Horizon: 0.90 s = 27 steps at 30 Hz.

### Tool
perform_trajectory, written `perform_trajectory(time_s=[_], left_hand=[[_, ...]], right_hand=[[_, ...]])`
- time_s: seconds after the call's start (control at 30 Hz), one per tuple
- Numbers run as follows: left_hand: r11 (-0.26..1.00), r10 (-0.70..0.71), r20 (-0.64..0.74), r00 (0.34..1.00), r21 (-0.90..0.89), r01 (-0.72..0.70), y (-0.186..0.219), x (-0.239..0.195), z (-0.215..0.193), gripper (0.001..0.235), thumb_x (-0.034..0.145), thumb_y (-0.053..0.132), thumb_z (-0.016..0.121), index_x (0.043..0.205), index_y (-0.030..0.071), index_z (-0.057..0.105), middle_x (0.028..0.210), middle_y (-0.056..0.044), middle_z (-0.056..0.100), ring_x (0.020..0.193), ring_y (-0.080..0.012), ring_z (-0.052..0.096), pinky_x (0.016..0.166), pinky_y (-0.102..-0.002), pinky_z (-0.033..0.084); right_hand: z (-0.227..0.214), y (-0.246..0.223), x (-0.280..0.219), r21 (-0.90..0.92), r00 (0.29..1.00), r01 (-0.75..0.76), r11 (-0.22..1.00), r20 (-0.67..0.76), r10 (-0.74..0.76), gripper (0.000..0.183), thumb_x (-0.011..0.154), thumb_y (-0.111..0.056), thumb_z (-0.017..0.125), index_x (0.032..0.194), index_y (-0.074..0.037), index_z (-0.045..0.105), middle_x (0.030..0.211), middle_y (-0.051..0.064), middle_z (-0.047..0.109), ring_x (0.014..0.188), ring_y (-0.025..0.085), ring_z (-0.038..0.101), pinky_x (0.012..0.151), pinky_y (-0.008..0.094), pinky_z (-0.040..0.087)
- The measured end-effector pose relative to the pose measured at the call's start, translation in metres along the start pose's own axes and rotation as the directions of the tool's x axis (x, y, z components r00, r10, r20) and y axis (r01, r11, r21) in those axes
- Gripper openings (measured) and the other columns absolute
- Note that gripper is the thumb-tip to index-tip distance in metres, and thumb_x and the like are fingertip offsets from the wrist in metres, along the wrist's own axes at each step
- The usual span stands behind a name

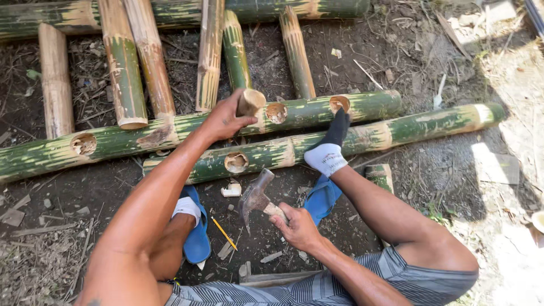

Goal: The person sits on the ground and uses a hammer and a wooden mallet to carve circular holes into large bamboo logs. They repeatedly strike the mallet to shape the holes and occasionally insert smaller bamboo pieces to test the fit.

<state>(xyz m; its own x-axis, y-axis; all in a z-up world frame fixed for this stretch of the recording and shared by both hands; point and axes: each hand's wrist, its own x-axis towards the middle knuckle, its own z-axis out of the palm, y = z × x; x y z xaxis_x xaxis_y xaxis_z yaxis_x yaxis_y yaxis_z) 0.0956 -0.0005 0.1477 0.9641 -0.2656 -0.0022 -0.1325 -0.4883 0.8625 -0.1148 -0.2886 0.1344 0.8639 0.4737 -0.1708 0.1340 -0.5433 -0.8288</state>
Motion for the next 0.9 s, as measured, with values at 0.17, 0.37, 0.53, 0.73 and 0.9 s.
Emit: perform_trajectory(time_s=[0.17,0.37,0.53,0.73,0.9], left_hand=[[0.944,-0.295,0.288,0.911,0.233,0.232,0.006,-0.022,-0.005,0.080,0.086,0.027,0.074,0.153,0.016,0.033,0.115,-0.016,0.074,0.102,-0.0297,0.075,0.089,-0.038,0.063],[0.919,0.320,0.142,0.937,0.194,-0.343,-0.022,-0.051,-0.028,0.065,0.073,0.014,0.088,0.130,0.006,0.058,0.119,-0.022,0.068,0.109,-0.0411,0.066,0.091,-0.045,0.052],[0.904,0.391,0.139,0.910,0.130,-0.408,-0.065,-0.076,-0.026,0.050,0.076,0.011,0.086,0.120,0.009,0.062,0.129,-0.011,0.068,0.135,-0.0369,0.058,0.116,-0.046,0.048],[0.847,0.474,0.318,0.821,0.089,-0.523,-0.083,-0.129,0.026,0.036,0.085,0.007,0.072,0.119,0.018,0.066,0.137,-0.001,0.064,0.146,-0.0298,0.049,0.121,-0.043,0.044],[0.787,0.500,0.434,0.749,0.135,-0.603,-0.073,-0.147,0.049,0.035,0.085,0.014,0.063,0.120,0.019,0.068,0.134,0.001,0.060,0.146,-0.0287,0.041,0.121,-0.055,0.036]], right_hand=[[0.003,0.015,0.000,-0.036,0.994,-0.111,0.993,0.005,0.111,0.033,0.097,-0.033,0.068,0.083,-0.004,0.060,0.055,0.018,0.053,0.045,0.033,0.058,0.047,0.042,0.043],[0.013,0.027,-0.005,-0.152,0.994,-0.094,0.984,0.043,0.102,0.031,0.093,-0.035,0.071,0.088,-0.005,0.063,0.055,0.018,0.056,0.048,0.037,0.059,0.045,0.046,0.044],[0.023,0.031,-0.005,-0.217,0.954,-0.190,0.957,0.188,0.232,0.034,0.092,-0.037,0.073,0.084,-0.006,0.062,0.053,0.016,0.057,0.046,0.034,0.060,0.047,0.046,0.045],[0.021,0.028,-0.016,-0.137,0.960,-0.175,0.975,0.194,0.200,0.029,0.091,-0.031,0.072,0.081,-0.007,0.060,0.055,0.012,0.058,0.044,0.027,0.060,0.045,0.042,0.046],[0.005,0.025,-0.010,-0.188,0.977,-0.102,0.977,0.168,0.134,0.032,0.090,-0.032,0.073,0.080,-0.006,0.058,0.058,0.013,0.056,0.043,0.028,0.056,0.045,0.041,0.045]])
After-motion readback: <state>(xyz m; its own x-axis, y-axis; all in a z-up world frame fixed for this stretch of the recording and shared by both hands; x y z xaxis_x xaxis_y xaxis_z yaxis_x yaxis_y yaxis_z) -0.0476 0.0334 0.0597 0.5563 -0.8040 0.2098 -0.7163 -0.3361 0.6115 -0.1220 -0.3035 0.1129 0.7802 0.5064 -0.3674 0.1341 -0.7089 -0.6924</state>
